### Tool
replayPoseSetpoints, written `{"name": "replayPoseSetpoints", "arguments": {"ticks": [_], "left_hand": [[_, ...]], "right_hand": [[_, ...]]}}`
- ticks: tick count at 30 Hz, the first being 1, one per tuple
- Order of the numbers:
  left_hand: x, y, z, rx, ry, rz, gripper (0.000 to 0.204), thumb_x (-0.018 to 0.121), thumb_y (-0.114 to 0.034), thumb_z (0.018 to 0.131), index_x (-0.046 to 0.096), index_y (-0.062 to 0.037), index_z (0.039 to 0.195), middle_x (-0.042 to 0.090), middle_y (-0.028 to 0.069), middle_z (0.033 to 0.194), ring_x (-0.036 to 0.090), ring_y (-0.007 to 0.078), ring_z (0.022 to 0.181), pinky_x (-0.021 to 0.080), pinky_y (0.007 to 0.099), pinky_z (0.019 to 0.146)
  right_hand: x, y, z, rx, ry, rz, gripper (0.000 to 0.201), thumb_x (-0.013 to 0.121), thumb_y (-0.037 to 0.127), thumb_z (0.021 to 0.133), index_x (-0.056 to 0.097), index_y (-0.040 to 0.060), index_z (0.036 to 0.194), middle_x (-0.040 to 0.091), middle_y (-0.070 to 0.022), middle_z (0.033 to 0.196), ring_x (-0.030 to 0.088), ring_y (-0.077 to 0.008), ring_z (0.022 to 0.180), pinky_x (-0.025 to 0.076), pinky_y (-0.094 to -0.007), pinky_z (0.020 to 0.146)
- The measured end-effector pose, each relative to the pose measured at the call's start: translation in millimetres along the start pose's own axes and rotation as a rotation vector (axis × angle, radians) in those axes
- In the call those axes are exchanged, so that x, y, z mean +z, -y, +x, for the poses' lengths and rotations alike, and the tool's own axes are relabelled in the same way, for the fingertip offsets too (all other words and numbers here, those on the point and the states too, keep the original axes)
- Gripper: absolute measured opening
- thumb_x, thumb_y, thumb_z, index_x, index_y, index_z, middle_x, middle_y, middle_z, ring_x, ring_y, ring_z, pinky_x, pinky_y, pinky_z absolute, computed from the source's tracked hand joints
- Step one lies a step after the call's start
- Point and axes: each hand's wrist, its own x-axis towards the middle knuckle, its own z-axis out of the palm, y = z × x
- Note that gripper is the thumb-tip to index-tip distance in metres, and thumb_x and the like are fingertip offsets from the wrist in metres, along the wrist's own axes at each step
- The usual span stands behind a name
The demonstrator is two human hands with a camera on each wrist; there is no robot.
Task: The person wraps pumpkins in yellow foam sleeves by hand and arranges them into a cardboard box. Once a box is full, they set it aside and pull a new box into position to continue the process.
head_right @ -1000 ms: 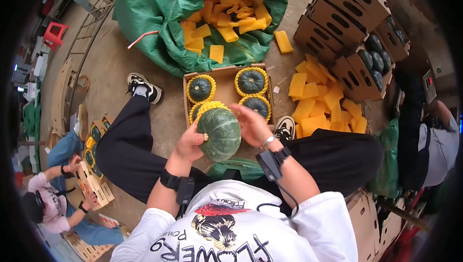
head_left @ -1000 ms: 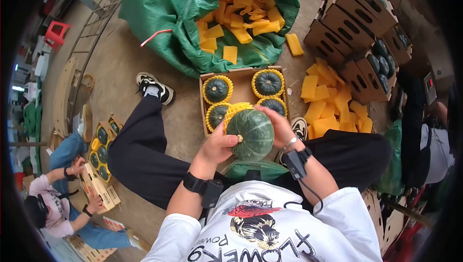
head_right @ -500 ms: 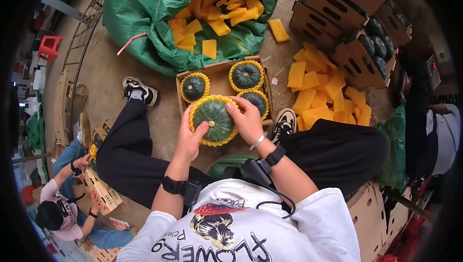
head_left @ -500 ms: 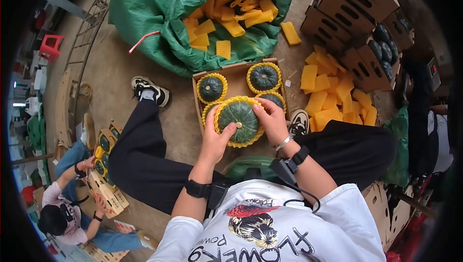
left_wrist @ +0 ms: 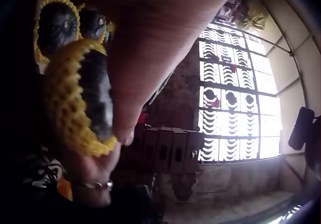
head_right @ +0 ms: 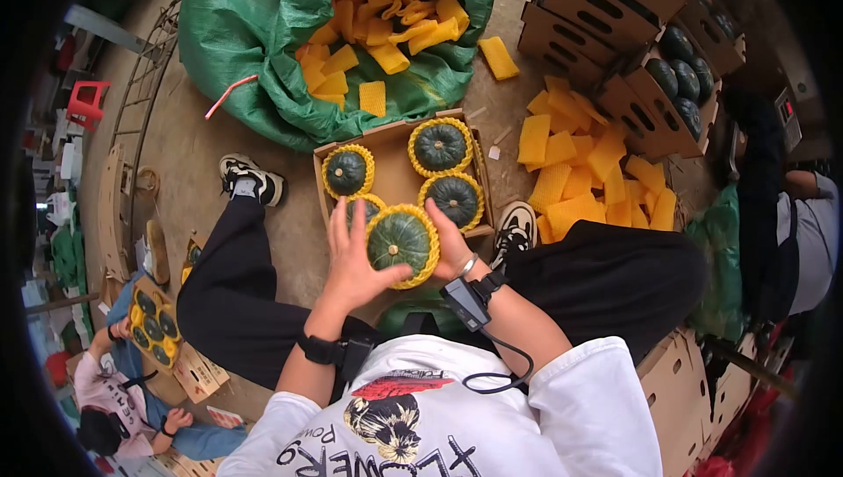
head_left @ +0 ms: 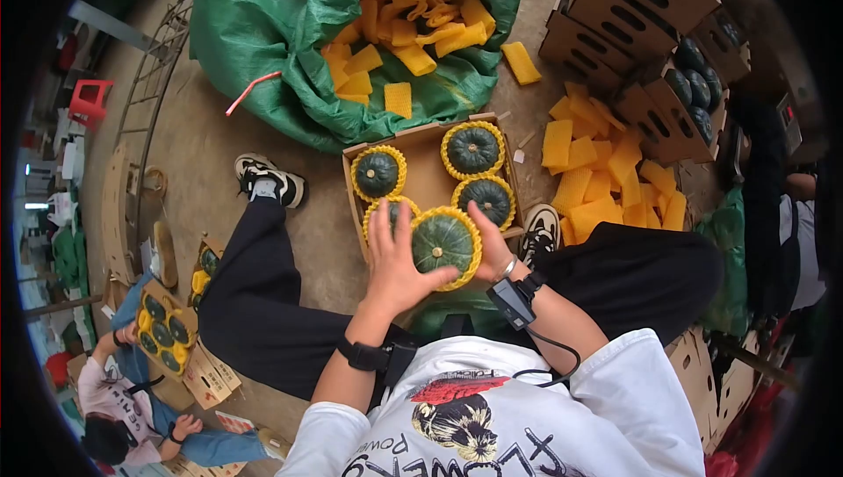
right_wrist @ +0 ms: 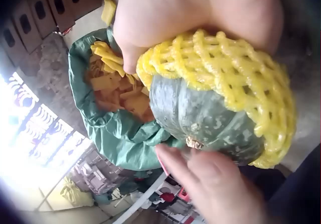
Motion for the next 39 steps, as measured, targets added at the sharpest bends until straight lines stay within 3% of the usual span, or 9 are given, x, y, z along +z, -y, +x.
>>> {"name": "replayPoseSetpoints", "arguments": {"ticks": [3, 4, 5, 8, 11, 13, 19, 32, 39], "left_hand": [[1.5, -13.5, 7.4, 0.099, 0.331, 0.092, 0.105, 0.083, -0.034, 0.054, 0.027, -0.0188, 0.142, 0.020, 0.0233, 0.143, 0.022, 0.0422, 0.131, 0.029, 0.0495, 0.105], [6.2, -0.4, 17.5, 0.120, 0.250, -0.116, 0.101, 0.082, -0.029, 0.053, 0.030, -0.0259, 0.140, 0.023, 0.0218, 0.141, 0.025, 0.0425, 0.130, 0.029, 0.0489, 0.105], [10.7, 9.3, 28.3, 0.121, 0.207, -0.177, 0.098, 0.080, -0.026, 0.053, 0.033, -0.0152, 0.139, 0.029, 0.0206, 0.137, 0.031, 0.0379, 0.128, 0.030, 0.0443, 0.105], [32.8, 36.6, 65.7, 0.003, 0.016, -0.437, 0.095, 0.079, -0.023, 0.056, 0.032, -0.0087, 0.138, 0.037, 0.0189, 0.129, 0.038, 0.0336, 0.122, 0.032, 0.0394, 0.103], [58.7, 33.7, 100.4, -0.019, -0.206, -0.396, 0.093, 0.078, -0.022, 0.059, 0.031, -0.0087, 0.138, 0.038, 0.0182, 0.126, 0.041, 0.0326, 0.118, 0.033, 0.0386, 0.102], [74.8, 30.8, 106.8, -0.026, -0.242, -0.406, 0.093, 0.079, -0.022, 0.057, 0.032, -0.0099, 0.137, 0.037, 0.0187, 0.127, 0.039, 0.0352, 0.119, 0.033, 0.0406, 0.102], [88.7, 27.3, 100.2, -0.091, -0.025, 0.220, 0.093, 0.081, -0.023, 0.050, 0.038, -0.0262, 0.133, 0.029, 0.0131, 0.135, 0.028, 0.0397, 0.125, 0.039, 0.0547, 0.091], [100.6, 19.0, 115.0, -0.125, 0.271, 0.541, 0.103, 0.080, -0.030, 0.060, 0.020, -0.0222, 0.144, 0.018, 0.0180, 0.145, 0.021, 0.0446, 0.131, 0.044, 0.0585, 0.083], [47.6, 35.3, 83.6, -0.075, 0.331, 0.388, 0.098, 0.081, -0.033, 0.059, 0.031, -0.0092, 0.140, 0.022, 0.0161, 0.146, 0.019, 0.0349, 0.136, 0.030, 0.0594, 0.099]], "right_hand": [[6.7, -1.0, 8.1, 0.090, -0.038, -0.123, 0.053, 0.032, 0.048, 0.097, 0.045, 0.0104, 0.130, 0.053, -0.0095, 0.125, 0.055, -0.0218, 0.111, 0.046, -0.0381, 0.093], [6.3, 4.1, 15.2, 0.039, -0.105, -0.284, 0.051, 0.032, 0.046, 0.098, 0.044, 0.0101, 0.132, 0.053, -0.0092, 0.125, 0.055, -0.0211, 0.110, 0.046, -0.0374, 0.092], [6.8, 10.3, 22.6, -0.019, -0.171, -0.441, 0.050, 0.032, 0.044, 0.098, 0.042, 0.0098, 0.133, 0.053, -0.0090, 0.126, 0.056, -0.0205, 0.108, 0.047, -0.0367, 0.091], [21.3, 47.1, 39.8, -0.580, -0.584, -1.595, 0.032, 0.048, 0.026, 0.091, 0.061, 0.0062, 0.113, 0.064, -0.0144, 0.105, 0.056, -0.0301, 0.105, 0.044, -0.0323, 0.090], [11.7, 65.9, 56.2, -0.790, -0.618, -2.482, 0.037, 0.058, 0.025, 0.079, 0.062, 0.0133, 0.114, 0.045, -0.0121, 0.136, 0.032, -0.0345, 0.130, 0.025, -0.0570, 0.101], [-6.1, 60.6, 72.0, -0.564, -0.659, -2.789, 0.037, 0.059, 0.027, 0.077, 0.063, 0.0200, 0.113, 0.032, -0.0109, 0.144, 0.020, -0.0358, 0.135, 0.018, -0.0647, 0.100], [-15.4, 73.1, 59.5, -0.792, -0.701, -2.409, 0.031, 0.061, 0.020, 0.072, 0.067, 0.0301, 0.100, 0.036, -0.0067, 0.142, 0.023, -0.0345, 0.134, 0.016, -0.0546, 0.106], [-25.2, 81.6, 60.0, -0.768, -0.611, -2.422, 0.042, 0.062, 0.022, 0.070, 0.063, 0.0329, 0.111, 0.034, -0.0113, 0.143, 0.018, -0.0396, 0.134, 0.011, -0.0548, 0.107], [2.4, 31.8, 77.3, -0.818, -0.329, -2.334, 0.043, 0.064, 0.009, 0.070, 0.055, -0.0017, 0.110, 0.046, -0.0237, 0.125, 0.038, -0.0382, 0.123, 0.038, -0.0405, 0.100]]}}
